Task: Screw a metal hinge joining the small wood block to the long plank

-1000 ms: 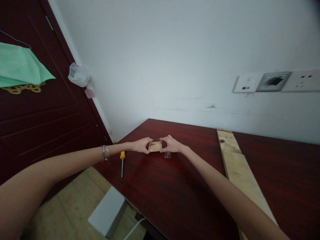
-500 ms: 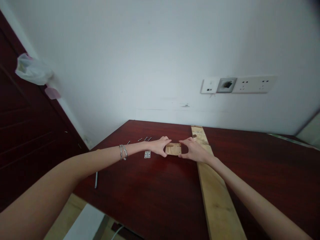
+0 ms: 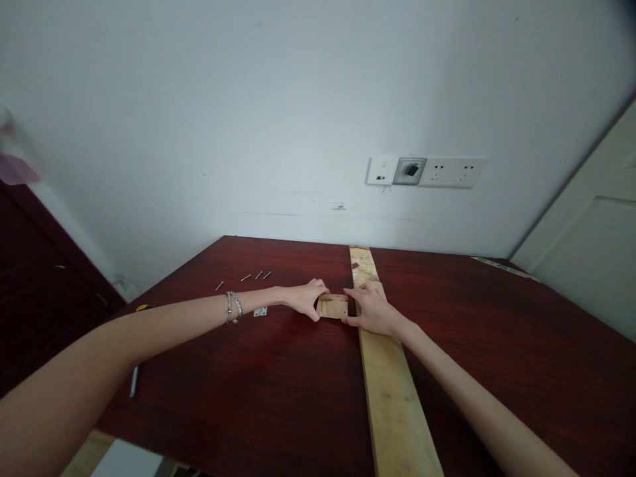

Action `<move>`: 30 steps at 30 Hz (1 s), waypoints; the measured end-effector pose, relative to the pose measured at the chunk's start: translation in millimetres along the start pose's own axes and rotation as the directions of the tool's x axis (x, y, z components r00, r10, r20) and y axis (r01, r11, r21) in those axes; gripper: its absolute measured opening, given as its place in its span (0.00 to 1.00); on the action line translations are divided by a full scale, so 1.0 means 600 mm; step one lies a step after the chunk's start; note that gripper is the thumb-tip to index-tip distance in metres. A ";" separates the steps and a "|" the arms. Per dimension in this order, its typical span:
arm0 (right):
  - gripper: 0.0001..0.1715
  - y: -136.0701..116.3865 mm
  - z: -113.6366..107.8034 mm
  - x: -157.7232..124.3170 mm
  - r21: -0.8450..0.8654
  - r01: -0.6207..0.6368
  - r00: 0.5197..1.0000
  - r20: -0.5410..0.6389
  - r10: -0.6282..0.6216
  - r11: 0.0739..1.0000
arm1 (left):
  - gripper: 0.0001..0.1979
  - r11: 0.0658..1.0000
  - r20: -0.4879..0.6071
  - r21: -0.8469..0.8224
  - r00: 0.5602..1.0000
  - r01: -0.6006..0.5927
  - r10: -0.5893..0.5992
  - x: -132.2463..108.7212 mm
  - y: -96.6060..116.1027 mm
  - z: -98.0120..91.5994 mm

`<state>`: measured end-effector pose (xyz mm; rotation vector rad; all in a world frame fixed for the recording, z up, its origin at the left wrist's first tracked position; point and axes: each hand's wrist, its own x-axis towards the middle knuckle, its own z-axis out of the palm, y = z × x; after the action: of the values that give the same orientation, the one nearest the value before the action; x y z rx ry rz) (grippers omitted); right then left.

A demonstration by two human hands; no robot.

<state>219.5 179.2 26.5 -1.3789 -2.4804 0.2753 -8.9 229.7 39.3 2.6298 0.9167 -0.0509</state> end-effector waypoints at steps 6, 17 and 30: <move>0.46 0.042 -0.018 -0.017 0.059 -0.072 0.993 -0.093 0.077 0.996 | 0.30 0.999 -0.006 -0.032 1.000 0.003 -0.003 -0.002 -0.001 0.000; 0.37 0.123 0.014 -0.044 0.205 -0.154 0.958 -0.209 0.197 0.967 | 0.29 0.999 -0.023 -0.035 1.000 0.012 -0.012 0.010 0.008 0.005; 0.36 0.103 0.030 -0.046 0.022 -0.229 0.955 -0.188 0.229 0.973 | 0.28 0.999 0.003 -0.032 1.000 0.007 -0.007 0.016 0.005 0.008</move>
<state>276.2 187.5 -13.5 -1.6146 -2.1690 0.1826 1.1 231.7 34.4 2.5964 0.9178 -0.0412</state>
